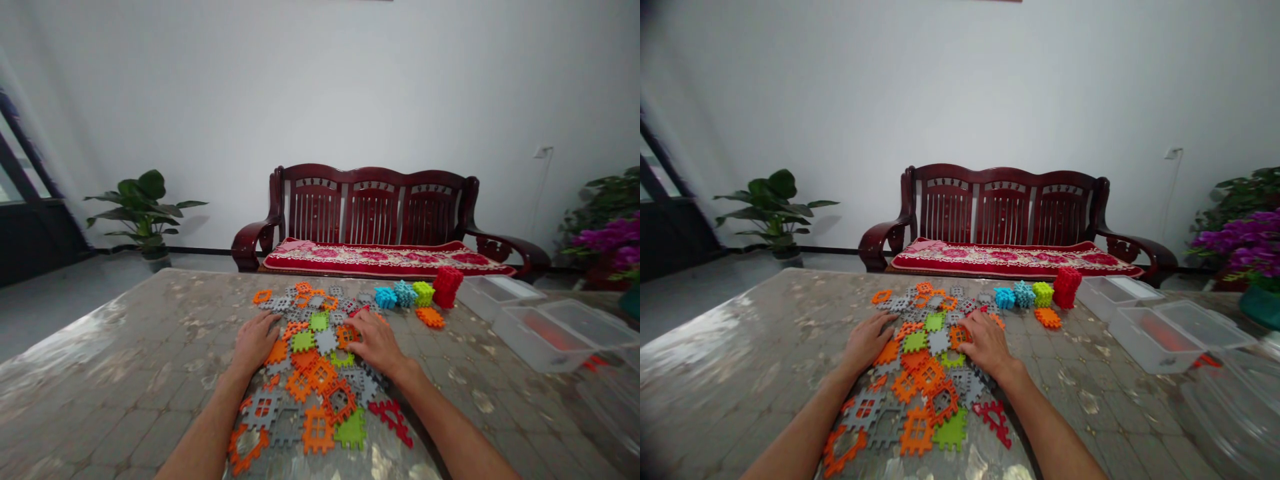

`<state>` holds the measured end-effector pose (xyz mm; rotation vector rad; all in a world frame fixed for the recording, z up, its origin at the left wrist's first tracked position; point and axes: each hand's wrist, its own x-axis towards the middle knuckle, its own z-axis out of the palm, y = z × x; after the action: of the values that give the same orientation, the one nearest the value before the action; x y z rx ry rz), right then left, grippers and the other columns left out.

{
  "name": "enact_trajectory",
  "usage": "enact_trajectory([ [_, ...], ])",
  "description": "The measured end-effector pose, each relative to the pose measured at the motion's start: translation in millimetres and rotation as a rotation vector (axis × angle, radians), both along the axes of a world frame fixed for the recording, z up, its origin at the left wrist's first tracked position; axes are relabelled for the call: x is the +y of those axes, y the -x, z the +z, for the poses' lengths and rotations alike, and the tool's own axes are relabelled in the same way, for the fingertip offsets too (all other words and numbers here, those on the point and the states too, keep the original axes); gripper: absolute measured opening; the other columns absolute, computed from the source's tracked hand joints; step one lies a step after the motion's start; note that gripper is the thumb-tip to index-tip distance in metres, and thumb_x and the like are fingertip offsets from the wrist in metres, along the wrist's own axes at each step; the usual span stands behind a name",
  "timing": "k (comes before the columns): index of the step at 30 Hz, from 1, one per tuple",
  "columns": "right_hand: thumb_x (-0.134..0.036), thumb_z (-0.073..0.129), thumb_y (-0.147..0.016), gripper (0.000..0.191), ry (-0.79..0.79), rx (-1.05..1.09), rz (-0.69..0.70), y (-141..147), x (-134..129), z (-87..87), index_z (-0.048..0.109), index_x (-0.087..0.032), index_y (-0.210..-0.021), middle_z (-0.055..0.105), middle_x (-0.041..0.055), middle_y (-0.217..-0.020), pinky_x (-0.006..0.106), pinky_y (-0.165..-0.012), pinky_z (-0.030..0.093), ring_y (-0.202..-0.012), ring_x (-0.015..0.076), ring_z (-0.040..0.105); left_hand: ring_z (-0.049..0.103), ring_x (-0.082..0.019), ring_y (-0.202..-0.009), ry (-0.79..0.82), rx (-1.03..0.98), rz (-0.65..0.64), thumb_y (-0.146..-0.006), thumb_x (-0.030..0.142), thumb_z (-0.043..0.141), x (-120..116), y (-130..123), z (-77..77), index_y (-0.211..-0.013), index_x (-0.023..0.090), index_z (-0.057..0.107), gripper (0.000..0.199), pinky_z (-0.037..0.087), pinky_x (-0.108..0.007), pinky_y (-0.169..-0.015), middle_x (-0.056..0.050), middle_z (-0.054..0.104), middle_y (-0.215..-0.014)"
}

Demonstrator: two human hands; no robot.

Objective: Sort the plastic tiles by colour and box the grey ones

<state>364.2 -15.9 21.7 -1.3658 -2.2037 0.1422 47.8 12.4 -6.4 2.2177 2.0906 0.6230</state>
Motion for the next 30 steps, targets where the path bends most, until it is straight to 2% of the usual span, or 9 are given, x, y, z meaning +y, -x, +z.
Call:
enact_trajectory([
  [2, -0.019, 0.064, -0.083, 0.020, 0.043, 0.137, 0.019, -3, 2, 2.1, 0.075, -0.024, -0.099, 0.069, 0.0033, -0.098, 0.030, -0.081, 0.047, -0.091, 0.0190, 0.062, 0.054, -0.025, -0.137, 0.004, 0.006, -0.003, -0.093, 0.029, 0.044, 0, 0, 0.4, -0.129, 0.025, 0.069, 0.044, 0.037, -0.043, -0.118, -0.007, 0.062, -0.145],
  [5, -0.018, 0.057, -0.083, 0.016, 0.002, 0.330, 0.010, -18, 9, 7.1, 0.072, -0.023, -0.083, 0.069, 0.0022, -0.087, 0.030, -0.078, 0.048, -0.083, 0.0179, 0.063, 0.054, -0.025, -0.136, -0.001, 0.001, -0.005, -0.093, 0.029, 0.044, 0, 1, 0.2, -0.129, 0.025, 0.069, 0.044, 0.037, -0.043, -0.118, -0.007, 0.062, -0.145],
  [8, -0.022, 0.055, -0.081, 0.016, -0.115, 0.439, -0.125, -45, 16, 8.3, 0.071, -0.023, -0.083, 0.068, 0.0027, -0.084, 0.030, -0.074, 0.049, -0.078, 0.0187, 0.063, 0.054, -0.025, -0.136, -0.002, -0.007, -0.009, -0.092, 0.028, 0.045, 1, 1, -0.6, -0.128, 0.024, 0.069, 0.044, 0.037, -0.043, -0.118, -0.008, 0.062, -0.145],
  [12, -0.024, 0.053, -0.080, 0.017, -0.204, 0.400, -0.321, -88, 19, -4.7, 0.070, -0.022, -0.079, 0.068, 0.0043, -0.082, 0.032, -0.074, 0.050, -0.077, 0.0200, 0.063, 0.055, -0.024, -0.136, -0.001, -0.002, -0.003, -0.092, 0.029, 0.047, 2, 2, -2.0, -0.127, 0.026, 0.070, 0.042, 0.037, -0.042, -0.119, -0.006, 0.062, -0.145],
  [16, -0.009, 0.050, -0.071, 0.031, -0.091, 0.156, -0.465, -115, 13, -22.1, 0.072, -0.019, -0.090, 0.071, 0.0072, -0.095, 0.032, -0.086, 0.049, -0.091, 0.0215, 0.066, 0.055, -0.024, -0.136, -0.002, 0.026, -0.002, -0.094, 0.030, 0.045, 4, 4, -4.9, -0.129, 0.025, 0.069, 0.043, 0.038, -0.042, -0.118, -0.007, 0.062, -0.145],
  [20, -0.003, 0.051, -0.067, 0.053, 0.097, 0.039, -0.568, -122, 7, -27.8, 0.070, -0.016, -0.114, 0.072, 0.0099, -0.116, 0.029, -0.098, 0.045, -0.108, 0.0210, 0.065, 0.055, -0.023, -0.135, -0.017, 0.056, -0.013, -0.095, 0.029, 0.043, 5, 6, -8.3, -0.130, 0.024, 0.068, 0.043, 0.039, -0.042, -0.117, -0.007, 0.062, -0.145],
  [25, -0.023, 0.061, -0.080, 0.056, 0.114, -0.043, -0.548, -113, 1, -25.9, 0.061, -0.010, -0.134, 0.066, 0.0160, -0.133, 0.037, -0.109, 0.040, -0.124, 0.0296, 0.058, 0.057, -0.023, -0.134, -0.037, 0.087, -0.012, -0.095, 0.030, 0.042, 6, 7, -9.1, -0.128, 0.026, 0.069, 0.043, 0.041, -0.041, -0.115, -0.006, 0.064, -0.143],
  [27, -0.029, 0.060, -0.084, 0.055, 0.109, -0.070, -0.543, -109, -1, -25.4, 0.061, -0.010, -0.136, 0.065, 0.0168, -0.134, 0.039, -0.109, 0.040, -0.125, 0.0309, 0.057, 0.057, -0.024, -0.134, -0.037, 0.095, -0.011, -0.094, 0.031, 0.042, 6, 7, -8.4, -0.128, 0.026, 0.069, 0.044, 0.042, -0.042, -0.115, -0.005, 0.064, -0.143],
  [30, -0.030, 0.060, -0.087, 0.051, 0.103, -0.083, -0.553, -106, -1, -25.6, 0.062, -0.013, -0.135, 0.067, 0.0155, -0.132, 0.037, -0.107, 0.041, -0.123, 0.0295, 0.059, 0.057, -0.025, -0.134, -0.036, 0.086, -0.018, -0.093, 0.033, 0.042, 7, 7, -7.7, -0.128, 0.025, 0.069, 0.045, 0.042, -0.041, -0.115, -0.005, 0.064, -0.143],
])
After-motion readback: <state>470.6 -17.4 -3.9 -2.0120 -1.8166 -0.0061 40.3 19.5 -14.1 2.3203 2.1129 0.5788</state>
